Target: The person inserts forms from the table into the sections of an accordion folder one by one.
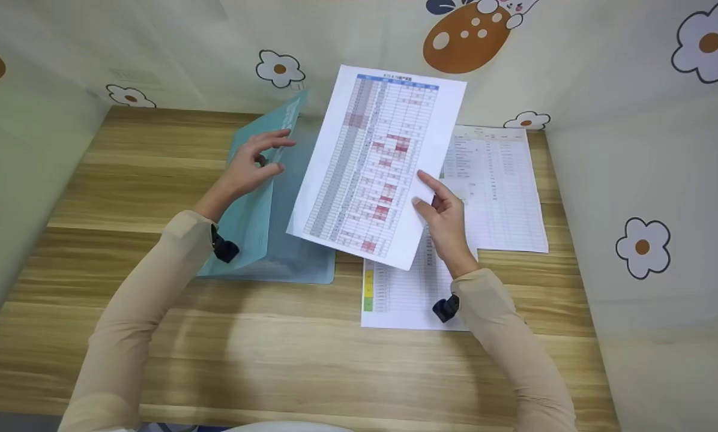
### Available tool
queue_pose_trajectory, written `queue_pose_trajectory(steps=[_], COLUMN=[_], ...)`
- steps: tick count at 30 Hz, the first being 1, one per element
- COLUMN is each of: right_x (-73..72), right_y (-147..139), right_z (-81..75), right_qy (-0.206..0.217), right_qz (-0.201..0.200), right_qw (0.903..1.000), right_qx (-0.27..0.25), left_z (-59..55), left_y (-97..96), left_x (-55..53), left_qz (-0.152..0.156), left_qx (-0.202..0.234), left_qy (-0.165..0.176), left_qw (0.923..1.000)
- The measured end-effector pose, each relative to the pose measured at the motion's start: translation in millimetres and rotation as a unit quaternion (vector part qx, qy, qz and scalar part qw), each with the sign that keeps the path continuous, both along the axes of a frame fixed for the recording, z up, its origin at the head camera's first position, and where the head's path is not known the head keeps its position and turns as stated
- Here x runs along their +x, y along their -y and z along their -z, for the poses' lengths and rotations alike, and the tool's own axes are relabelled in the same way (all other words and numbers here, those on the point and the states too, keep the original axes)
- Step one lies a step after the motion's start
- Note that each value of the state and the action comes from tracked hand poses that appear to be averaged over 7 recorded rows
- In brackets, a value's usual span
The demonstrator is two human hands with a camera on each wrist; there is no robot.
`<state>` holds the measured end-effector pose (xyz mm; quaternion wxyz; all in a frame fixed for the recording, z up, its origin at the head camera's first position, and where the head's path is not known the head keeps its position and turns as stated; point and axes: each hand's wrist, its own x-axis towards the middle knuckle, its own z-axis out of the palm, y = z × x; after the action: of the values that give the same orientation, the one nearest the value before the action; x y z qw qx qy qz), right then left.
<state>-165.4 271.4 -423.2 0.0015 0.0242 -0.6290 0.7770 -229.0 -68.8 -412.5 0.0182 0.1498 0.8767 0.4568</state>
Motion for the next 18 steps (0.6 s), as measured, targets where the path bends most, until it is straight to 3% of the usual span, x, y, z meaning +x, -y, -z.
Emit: queue_pose_trajectory(steps=[6,18], right_x=[5.1,0.8], right_y=[16.1,35.9], right_z=[8.6,13.7], right_qy=[-0.006,0.040], right_qz=[-0.017,-0.069], right_qw=[0.9997,0.9953], right_qx=[0.018,0.055], left_z=[1.4,0.7], left_y=[0.2,-1.3], left_x=[-0.2,0.0], left_qz=[0.001,-0.004], left_qx=[0.012,0.004], left_qy=[0.001,0.012], left_qw=[0.9999,0.9999])
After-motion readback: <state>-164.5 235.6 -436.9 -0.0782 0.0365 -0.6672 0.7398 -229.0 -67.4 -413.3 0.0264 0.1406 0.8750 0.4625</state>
